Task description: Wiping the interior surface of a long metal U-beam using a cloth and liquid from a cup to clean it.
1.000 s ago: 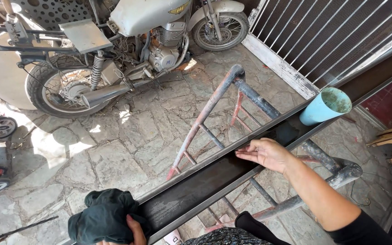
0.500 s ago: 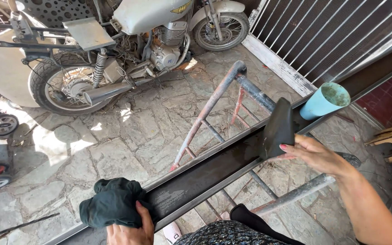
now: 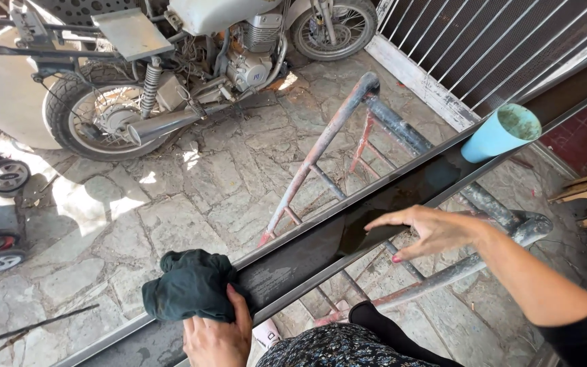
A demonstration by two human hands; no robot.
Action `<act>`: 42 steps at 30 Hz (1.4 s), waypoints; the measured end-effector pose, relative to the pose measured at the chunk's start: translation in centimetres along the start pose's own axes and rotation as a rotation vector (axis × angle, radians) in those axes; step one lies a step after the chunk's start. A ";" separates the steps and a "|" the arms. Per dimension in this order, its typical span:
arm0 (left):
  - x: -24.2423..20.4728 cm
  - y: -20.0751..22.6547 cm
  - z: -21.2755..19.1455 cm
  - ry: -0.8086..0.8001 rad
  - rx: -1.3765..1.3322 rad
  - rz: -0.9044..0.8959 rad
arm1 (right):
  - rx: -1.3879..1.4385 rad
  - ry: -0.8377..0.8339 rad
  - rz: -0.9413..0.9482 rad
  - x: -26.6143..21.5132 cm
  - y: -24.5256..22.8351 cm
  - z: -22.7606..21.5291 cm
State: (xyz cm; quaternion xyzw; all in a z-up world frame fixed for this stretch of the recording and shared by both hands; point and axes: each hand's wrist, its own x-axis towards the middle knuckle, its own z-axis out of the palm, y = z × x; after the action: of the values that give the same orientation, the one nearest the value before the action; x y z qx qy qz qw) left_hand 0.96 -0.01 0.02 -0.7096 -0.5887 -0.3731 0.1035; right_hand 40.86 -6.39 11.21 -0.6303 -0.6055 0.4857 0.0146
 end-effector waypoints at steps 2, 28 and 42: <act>0.0 -0.3 0.0 -0.009 -0.021 0.016 | 0.049 -0.053 0.011 1.4 -0.7 -1.2; -3.4 -0.6 2.7 0.217 0.028 -0.032 | 0.530 -0.146 0.099 6.6 -2.6 1.6; -4.0 -2.7 5.0 0.236 0.078 -0.005 | 0.568 -0.136 0.018 2.6 1.6 -2.2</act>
State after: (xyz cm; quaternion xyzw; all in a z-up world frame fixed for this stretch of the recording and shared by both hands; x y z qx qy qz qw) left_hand 0.39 0.67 -6.84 -0.6547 -0.5884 -0.4310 0.1985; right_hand 42.90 -3.50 9.83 -0.5724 -0.4390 0.6771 0.1455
